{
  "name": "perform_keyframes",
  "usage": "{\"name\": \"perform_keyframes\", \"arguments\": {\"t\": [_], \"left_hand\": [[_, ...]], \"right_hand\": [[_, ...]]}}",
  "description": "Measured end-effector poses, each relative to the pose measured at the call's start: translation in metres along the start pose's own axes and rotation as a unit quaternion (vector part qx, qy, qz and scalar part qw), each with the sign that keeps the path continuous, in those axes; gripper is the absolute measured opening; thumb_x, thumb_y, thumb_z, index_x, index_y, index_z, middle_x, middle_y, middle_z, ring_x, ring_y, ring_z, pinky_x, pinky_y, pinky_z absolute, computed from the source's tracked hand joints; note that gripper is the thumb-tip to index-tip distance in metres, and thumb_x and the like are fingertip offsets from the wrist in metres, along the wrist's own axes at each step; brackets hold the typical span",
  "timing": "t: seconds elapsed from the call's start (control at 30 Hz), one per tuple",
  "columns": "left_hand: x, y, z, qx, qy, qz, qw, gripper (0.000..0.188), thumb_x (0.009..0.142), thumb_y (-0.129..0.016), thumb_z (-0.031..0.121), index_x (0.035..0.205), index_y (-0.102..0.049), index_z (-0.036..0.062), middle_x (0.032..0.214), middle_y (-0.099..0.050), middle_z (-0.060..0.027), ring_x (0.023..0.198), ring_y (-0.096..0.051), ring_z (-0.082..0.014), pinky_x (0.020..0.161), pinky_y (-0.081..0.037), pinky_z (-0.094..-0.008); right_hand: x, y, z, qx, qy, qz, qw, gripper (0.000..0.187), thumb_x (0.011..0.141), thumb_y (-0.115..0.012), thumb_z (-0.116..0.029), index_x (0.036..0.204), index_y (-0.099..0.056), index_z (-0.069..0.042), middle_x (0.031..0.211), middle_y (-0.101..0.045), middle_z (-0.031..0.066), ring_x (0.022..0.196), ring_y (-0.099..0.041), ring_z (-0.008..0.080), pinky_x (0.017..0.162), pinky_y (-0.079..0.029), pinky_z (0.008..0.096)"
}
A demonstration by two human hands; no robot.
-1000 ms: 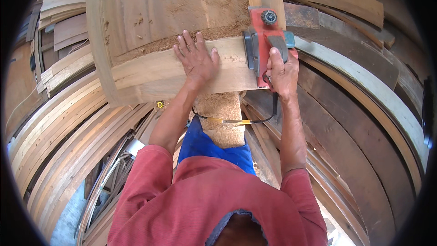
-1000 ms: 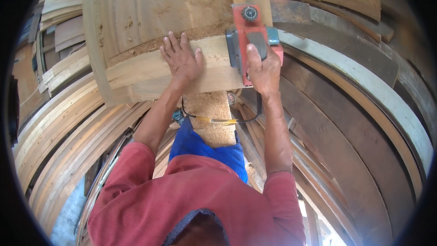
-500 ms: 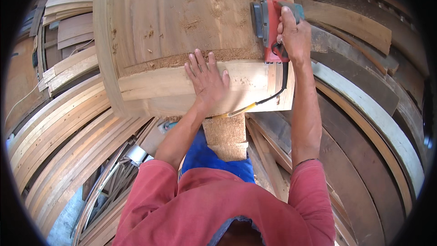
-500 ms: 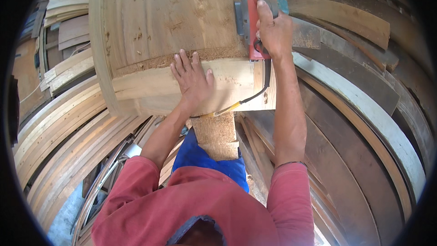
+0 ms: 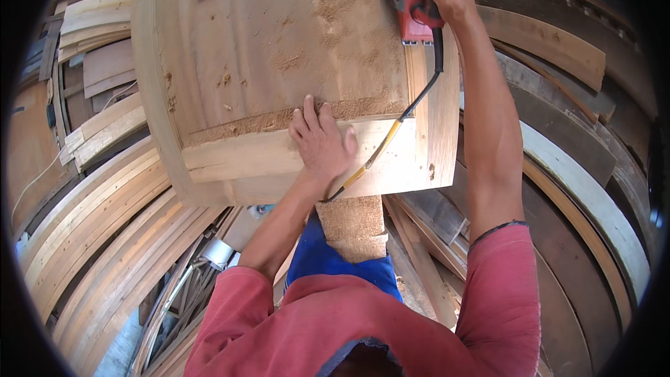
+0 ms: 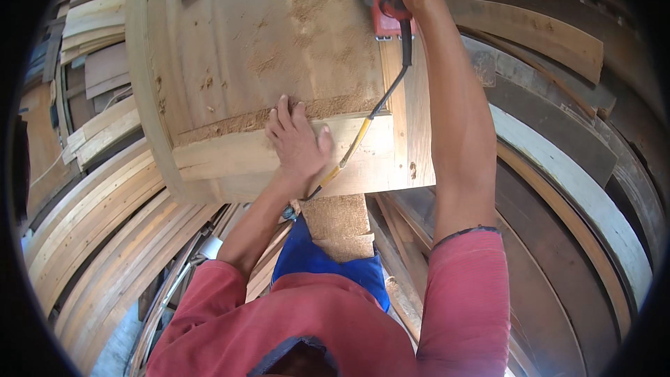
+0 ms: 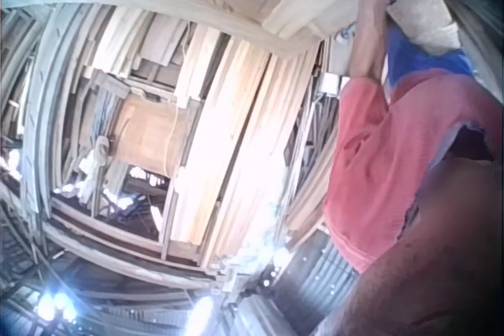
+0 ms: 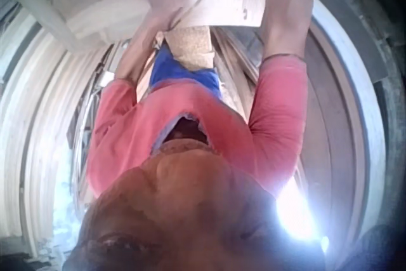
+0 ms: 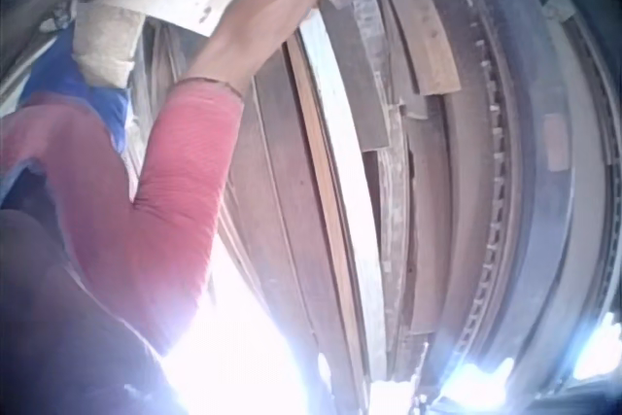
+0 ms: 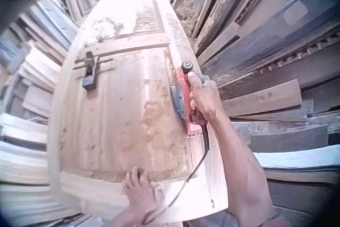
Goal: The person sands the surface of a wooden door using a hand plane and then switches to an electric sander, moving both tools across the wood to smooth it.
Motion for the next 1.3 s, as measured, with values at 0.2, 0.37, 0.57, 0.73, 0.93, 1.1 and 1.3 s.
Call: {"name": "perform_keyframes", "arguments": {"t": [0.2, 0.37, 0.57, 0.73, 0.93, 1.1, 1.3], "left_hand": [[0.147, 0.032, 0.002, 0.071, -0.016, 0.123, 0.990, 0.082, 0.094, -0.057, 0.041, 0.155, -0.032, -0.0085, 0.165, -0.015, -0.0372, 0.154, -0.008, -0.0550, 0.125, -0.001, -0.0633], [0.199, 0.027, 0.034, 0.111, -0.002, 0.121, 0.986, 0.085, 0.097, -0.053, 0.044, 0.158, -0.027, -0.0094, 0.166, -0.013, -0.0374, 0.156, -0.002, -0.0541, 0.126, 0.002, -0.0620], [0.209, 0.028, 0.042, 0.126, -0.017, 0.123, 0.984, 0.085, 0.098, -0.051, 0.045, 0.158, -0.028, -0.0090, 0.165, -0.017, -0.0377, 0.155, -0.007, -0.0550, 0.126, -0.001, -0.0629], [0.208, 0.026, 0.039, 0.099, -0.023, 0.136, 0.986, 0.084, 0.097, -0.052, 0.046, 0.158, -0.030, -0.0086, 0.165, -0.020, -0.0375, 0.155, -0.011, -0.0561, 0.125, -0.003, -0.0637], [0.208, 0.033, 0.038, 0.102, -0.030, 0.144, 0.984, 0.084, 0.096, -0.053, 0.045, 0.157, -0.031, -0.0090, 0.164, -0.021, -0.0383, 0.154, -0.011, -0.0565, 0.125, -0.003, -0.0647], [0.208, 0.037, 0.041, 0.061, -0.026, 0.099, 0.993, 0.086, 0.096, -0.054, 0.044, 0.157, -0.030, -0.0106, 0.164, -0.019, -0.0398, 0.154, -0.009, -0.0576, 0.125, -0.001, -0.0650], [0.206, 0.048, 0.039, 0.036, -0.011, 0.074, 0.997, 0.087, 0.096, -0.054, 0.044, 0.157, -0.028, -0.0115, 0.165, -0.014, -0.0394, 0.155, -0.003, -0.0560, 0.125, 0.002, -0.0648]], "right_hand": [[0.048, -0.012, 0.000, -0.012, 0.037, -0.025, 0.999, 0.054, 0.102, -0.057, -0.046, 0.072, -0.063, -0.003, 0.057, -0.058, 0.0055, 0.048, -0.059, 0.0173, 0.045, -0.044, 0.0370], [0.067, -0.014, -0.009, -0.041, -0.022, -0.014, 0.999, 0.053, 0.103, -0.057, -0.047, 0.073, -0.064, -0.003, 0.058, -0.058, 0.0047, 0.049, -0.058, 0.0166, 0.046, -0.044, 0.0356], [0.090, -0.022, -0.007, -0.019, 0.051, -0.016, 0.998, 0.056, 0.102, -0.060, -0.049, 0.071, -0.065, -0.003, 0.058, -0.058, 0.0041, 0.050, -0.059, 0.0164, 0.047, -0.045, 0.0355], [0.095, -0.025, -0.004, -0.023, 0.008, -0.017, 1.000, 0.053, 0.101, -0.063, -0.048, 0.071, -0.065, -0.004, 0.058, -0.058, 0.0034, 0.049, -0.057, 0.0149, 0.045, -0.043, 0.0345], [0.103, -0.028, -0.008, 0.024, -0.012, -0.023, 0.999, 0.051, 0.101, -0.064, -0.047, 0.071, -0.063, -0.006, 0.056, -0.054, 0.0018, 0.047, -0.055, 0.0145, 0.043, -0.041, 0.0333], [0.101, -0.024, -0.003, -0.012, -0.010, -0.026, 1.000, 0.047, 0.100, -0.064, -0.046, 0.082, -0.065, -0.002, 0.064, -0.060, 0.0031, 0.053, -0.058, 0.0129, 0.050, -0.046, 0.0299], [0.107, -0.033, -0.016, 0.005, -0.034, -0.030, 0.999, 0.047, 0.101, -0.064, -0.047, 0.083, -0.064, -0.004, 0.066, -0.060, 0.0024, 0.052, -0.056, 0.0128, 0.050, -0.046, 0.0295]]}}
Point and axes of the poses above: each hand's wrist, its own x-axis towards the middle knuckle, its own y-axis out of the back of the hand, z = x × y, the point moved 1 cm from there along x, towards the middle knuckle
